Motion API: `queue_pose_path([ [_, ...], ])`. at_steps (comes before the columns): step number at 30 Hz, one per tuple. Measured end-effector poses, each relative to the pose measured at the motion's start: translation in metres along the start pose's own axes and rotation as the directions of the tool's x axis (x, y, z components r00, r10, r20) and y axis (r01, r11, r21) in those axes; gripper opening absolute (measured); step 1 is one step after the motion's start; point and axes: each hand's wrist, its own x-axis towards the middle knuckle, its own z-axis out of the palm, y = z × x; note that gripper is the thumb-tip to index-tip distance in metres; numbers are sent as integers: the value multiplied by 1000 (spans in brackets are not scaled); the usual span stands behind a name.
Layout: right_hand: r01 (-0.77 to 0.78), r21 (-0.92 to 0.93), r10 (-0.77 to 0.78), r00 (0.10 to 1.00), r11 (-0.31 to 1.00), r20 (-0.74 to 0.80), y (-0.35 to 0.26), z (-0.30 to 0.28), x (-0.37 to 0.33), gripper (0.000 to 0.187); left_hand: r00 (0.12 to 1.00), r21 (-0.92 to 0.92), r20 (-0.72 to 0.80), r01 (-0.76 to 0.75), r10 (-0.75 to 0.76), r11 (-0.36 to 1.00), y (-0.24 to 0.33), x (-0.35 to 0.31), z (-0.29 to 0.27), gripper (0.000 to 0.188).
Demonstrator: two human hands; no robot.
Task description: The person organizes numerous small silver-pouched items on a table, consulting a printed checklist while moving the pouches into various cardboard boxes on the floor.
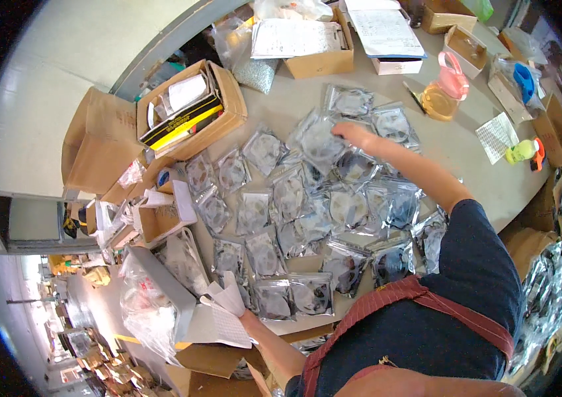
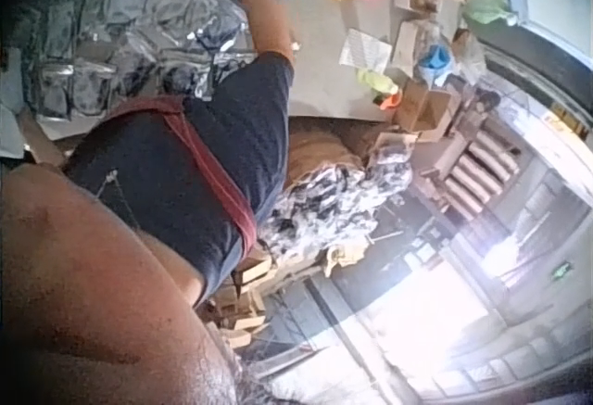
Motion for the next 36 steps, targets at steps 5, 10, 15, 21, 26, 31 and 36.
queue_pose_path([
  [5,-307,648,432,901,697,-37,-7,35,41,29,985,-246,-173,-32,-11,969,56,18,-50,57],
  [10,-285,631,394,919,722,-36,-64,57,41,30,985,-18,-170,1,-4,1000,17,-6,-37,48],
  [15,-66,260,182,873,963,-453,-50,-59,-117,48,976,-409,-203,-156,77,899,63,26,-66,41],
  [21,-338,-47,188,629,940,-755,-3,-176,-263,40,990,-460,-131,-104,48,882,32,-10,-84,39],
  [26,-507,-212,214,656,836,-724,31,-172,-294,46,994,-701,-95,-101,48,706,32,-32,-86,34],
  [31,-349,-481,-175,634,804,-753,-11,-132,-354,45,996,-968,45,26,71,248,44,-60,-98,31],
  [36,-215,-698,-152,893,683,-423,-31,-73,-426,42,963,-961,271,270,12,63,78,-122,-172,23],
])
